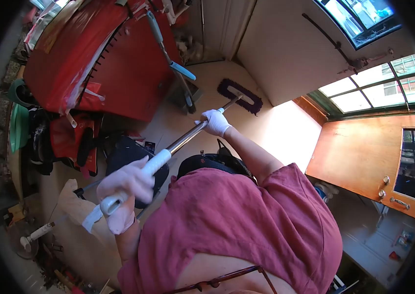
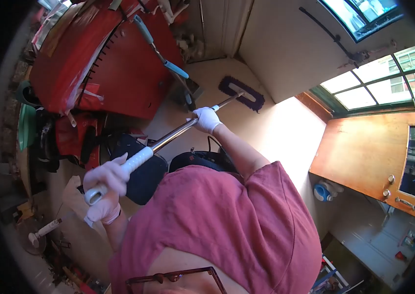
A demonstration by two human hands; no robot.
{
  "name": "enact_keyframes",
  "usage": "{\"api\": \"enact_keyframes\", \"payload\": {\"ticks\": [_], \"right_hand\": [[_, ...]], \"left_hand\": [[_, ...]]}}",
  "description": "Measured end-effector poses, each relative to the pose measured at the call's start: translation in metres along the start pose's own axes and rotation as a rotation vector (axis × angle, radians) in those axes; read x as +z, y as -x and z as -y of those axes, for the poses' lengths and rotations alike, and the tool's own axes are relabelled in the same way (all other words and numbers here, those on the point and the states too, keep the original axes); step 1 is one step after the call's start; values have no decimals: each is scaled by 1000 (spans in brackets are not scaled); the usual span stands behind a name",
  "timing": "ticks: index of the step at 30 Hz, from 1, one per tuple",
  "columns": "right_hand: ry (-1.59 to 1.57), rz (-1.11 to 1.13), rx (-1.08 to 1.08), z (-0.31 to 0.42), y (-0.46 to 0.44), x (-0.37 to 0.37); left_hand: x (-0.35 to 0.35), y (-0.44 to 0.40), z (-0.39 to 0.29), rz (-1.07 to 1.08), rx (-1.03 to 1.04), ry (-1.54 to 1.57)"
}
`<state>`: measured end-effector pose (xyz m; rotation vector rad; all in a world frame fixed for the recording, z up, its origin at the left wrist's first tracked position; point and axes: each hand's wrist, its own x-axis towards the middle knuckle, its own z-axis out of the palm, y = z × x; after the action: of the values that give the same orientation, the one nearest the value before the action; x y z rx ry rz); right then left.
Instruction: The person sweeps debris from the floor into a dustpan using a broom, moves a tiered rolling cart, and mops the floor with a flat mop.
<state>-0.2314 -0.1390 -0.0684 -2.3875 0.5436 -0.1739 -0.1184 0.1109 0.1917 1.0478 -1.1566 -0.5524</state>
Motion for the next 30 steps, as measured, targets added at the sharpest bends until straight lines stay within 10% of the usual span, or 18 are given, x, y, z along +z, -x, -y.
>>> {"api": "enact_keyframes", "payload": {"ticks": [13,18,20,30], "right_hand": [[-13,17,-296,-43,-78,-33],[40,101,117,-102,-77,-12],[6,4,-11,-112,-66,-3],[-6,241,-118,-62,8,-41]], "left_hand": [[88,-31,-8,-408,34,-31],[115,-27,48,-273,-174,-269],[114,-22,43,-102,-198,-644],[134,-46,-38,-178,-110,-461]]}}
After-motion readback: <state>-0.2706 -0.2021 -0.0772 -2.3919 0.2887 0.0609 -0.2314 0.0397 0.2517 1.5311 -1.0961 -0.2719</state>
